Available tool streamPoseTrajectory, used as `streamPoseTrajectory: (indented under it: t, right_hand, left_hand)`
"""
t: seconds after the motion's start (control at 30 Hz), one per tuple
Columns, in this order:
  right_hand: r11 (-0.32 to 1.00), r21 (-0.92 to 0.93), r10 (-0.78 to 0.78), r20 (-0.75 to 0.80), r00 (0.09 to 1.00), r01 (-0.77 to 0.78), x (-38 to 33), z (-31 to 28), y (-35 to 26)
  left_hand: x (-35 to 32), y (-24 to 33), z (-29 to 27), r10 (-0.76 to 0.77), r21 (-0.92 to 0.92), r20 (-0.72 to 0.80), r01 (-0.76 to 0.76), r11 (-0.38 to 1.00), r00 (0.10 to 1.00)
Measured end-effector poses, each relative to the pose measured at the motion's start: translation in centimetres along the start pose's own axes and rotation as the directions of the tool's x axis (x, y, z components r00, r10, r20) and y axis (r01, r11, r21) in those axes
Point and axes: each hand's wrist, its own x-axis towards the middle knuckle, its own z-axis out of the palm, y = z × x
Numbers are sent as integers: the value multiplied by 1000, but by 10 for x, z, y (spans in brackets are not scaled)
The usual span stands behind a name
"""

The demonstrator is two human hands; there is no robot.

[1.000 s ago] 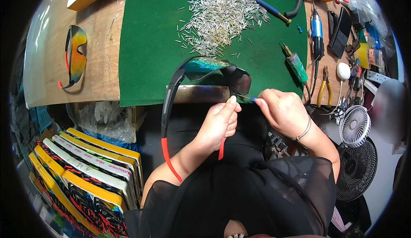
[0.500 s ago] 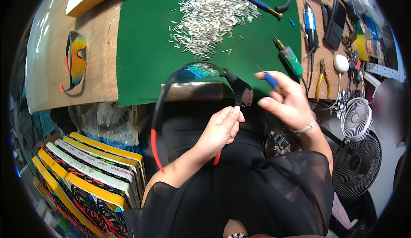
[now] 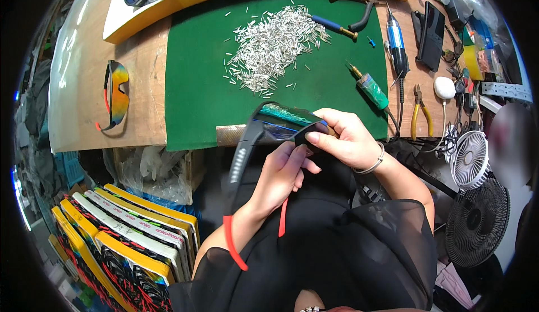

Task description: The person assembles sunglasses by inserting small metal pins into the frame using a hammer and a blue-handled tool. They repeatedly tap the pins into place, inspect the fit, and then move a tray of assembled units to a nearby table.

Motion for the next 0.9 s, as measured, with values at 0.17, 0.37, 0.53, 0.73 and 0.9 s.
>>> streamPoseTrajectory:
  t: [0.17, 0.37, 0.53, 0.73, 0.9]
  right_hand:
    - [990, 129, -54, -5, 999, 54, 7, 2, 6]
    - [987, -159, 32, 70, 997, -21, 11, -4, -8]
    - [792, -607, -157, -309, 938, -67, 25, -30, -3]
    - [355, -934, -619, -264, 740, -35, 43, -29, 8]
    - [396, -863, -694, -505, 514, -313, -37, -89, 15]
  left_hand:
    - [-2, 4, 0, -13, -107, -9, 12, 994, 1000]
    - [2, 5, -10, -1, -124, -96, -12, 992, 995]
    - [8, 16, -26, 104, -109, -206, -129, 986, 973]
    - [19, 24, 1, 153, 28, -156, -151, 988, 976]
    - [13, 20, -4, 167, -6, -260, -175, 985, 951]
